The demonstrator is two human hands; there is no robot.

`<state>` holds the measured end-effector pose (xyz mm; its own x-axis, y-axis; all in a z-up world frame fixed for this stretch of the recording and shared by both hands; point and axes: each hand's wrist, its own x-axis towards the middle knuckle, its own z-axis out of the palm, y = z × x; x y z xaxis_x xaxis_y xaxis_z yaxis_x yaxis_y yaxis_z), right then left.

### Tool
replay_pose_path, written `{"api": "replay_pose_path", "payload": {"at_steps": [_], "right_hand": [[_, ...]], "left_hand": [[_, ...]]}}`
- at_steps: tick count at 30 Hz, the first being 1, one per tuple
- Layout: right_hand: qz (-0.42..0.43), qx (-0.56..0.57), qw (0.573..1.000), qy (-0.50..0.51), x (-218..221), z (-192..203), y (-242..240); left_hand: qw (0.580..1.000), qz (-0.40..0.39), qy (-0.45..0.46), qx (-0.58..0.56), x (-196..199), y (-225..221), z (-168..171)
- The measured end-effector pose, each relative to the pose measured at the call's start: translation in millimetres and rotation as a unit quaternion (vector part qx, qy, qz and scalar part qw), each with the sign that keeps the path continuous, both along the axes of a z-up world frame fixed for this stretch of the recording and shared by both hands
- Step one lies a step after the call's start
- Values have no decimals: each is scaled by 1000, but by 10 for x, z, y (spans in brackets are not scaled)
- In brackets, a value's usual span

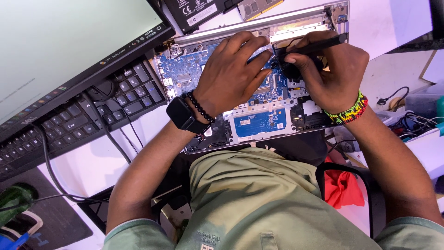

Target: Repairing a laptop by unscrewing components and manipulating the motherboard and internal parts

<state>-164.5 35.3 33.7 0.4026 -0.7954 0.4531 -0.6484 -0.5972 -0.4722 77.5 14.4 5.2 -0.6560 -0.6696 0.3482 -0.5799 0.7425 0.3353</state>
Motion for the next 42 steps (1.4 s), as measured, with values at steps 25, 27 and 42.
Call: {"api": "replay_pose_path", "payload": {"at_steps": [25,27,42], "right_hand": [[75,22,996,33,-122,-120,-222],[63,20,997,37,-57,-32,-204],[52,71,990,-111,-59,-48,-243]], "left_hand": [[931,-33,354,88,-334,-108,638],[931,-41,350,93,-318,-137,719],[917,-210,291,171,-56,-442,815]]}}
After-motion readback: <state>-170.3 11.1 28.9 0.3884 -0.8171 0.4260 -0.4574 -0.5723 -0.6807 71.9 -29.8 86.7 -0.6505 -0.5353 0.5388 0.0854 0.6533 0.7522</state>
